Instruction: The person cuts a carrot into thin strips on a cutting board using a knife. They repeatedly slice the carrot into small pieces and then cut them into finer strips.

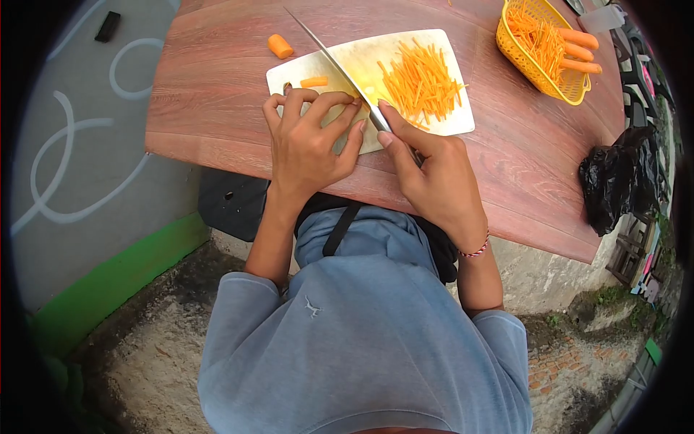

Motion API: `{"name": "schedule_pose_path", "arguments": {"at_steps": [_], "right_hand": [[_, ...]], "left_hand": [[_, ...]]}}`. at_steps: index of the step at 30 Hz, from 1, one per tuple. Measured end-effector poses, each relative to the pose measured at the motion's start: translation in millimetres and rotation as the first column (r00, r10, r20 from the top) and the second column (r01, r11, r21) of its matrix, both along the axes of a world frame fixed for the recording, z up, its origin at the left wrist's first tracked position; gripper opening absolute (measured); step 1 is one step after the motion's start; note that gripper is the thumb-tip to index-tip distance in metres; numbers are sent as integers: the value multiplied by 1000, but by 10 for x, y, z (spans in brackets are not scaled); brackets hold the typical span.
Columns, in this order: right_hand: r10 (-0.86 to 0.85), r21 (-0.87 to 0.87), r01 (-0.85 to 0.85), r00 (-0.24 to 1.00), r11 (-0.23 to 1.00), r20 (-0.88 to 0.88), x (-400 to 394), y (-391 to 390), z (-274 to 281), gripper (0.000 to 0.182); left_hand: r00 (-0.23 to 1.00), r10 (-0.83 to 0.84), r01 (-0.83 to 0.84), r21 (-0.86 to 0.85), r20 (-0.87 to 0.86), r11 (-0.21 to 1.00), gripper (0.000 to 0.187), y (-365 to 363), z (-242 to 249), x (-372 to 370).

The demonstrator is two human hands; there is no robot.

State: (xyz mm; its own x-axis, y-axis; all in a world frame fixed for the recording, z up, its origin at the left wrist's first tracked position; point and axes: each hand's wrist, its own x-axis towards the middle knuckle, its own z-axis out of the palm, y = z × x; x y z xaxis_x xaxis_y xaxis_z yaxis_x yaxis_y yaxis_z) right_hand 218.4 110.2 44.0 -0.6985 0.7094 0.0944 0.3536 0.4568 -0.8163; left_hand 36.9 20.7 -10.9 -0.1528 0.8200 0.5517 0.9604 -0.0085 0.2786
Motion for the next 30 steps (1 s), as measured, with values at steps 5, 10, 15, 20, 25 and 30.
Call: {"name": "schedule_pose_path", "arguments": {"at_steps": [5, 10, 15, 20, 25, 30], "right_hand": [[-31, -96, 30, 1000, 995, -4, -45, 11, -58, 33], [-99, -121, 101, 995, 987, 21, 121, 15, -50, 36], [-156, -246, 154, 988, 957, 11, 168, -3, -38, 37], [-96, -329, 82, 995, 941, -27, 141, -203, 10, 42], [-60, -365, 28, 995, 931, -76, 119, -280, -124, 42], [-97, -387, 85, 995, 918, -12, 169, -187, -72, 41]], "left_hand": [[1000, 6, -6, 6, -15, 1000, 23, -6, -15, 16], [1000, 6, -6, 12, -20, 1000, 23, -3, -4, 24], [999, 10, -10, 12, -30, 1000, 24, -15, 21, 40], [998, 59, -59, 73, 11, 996, 31, -96, 7, -72], [945, 299, -297, -36, 135, 954, 37, -203, 91, -160], [951, 269, -261, -72, 149, 963, 35, -231, 26, -195]]}}
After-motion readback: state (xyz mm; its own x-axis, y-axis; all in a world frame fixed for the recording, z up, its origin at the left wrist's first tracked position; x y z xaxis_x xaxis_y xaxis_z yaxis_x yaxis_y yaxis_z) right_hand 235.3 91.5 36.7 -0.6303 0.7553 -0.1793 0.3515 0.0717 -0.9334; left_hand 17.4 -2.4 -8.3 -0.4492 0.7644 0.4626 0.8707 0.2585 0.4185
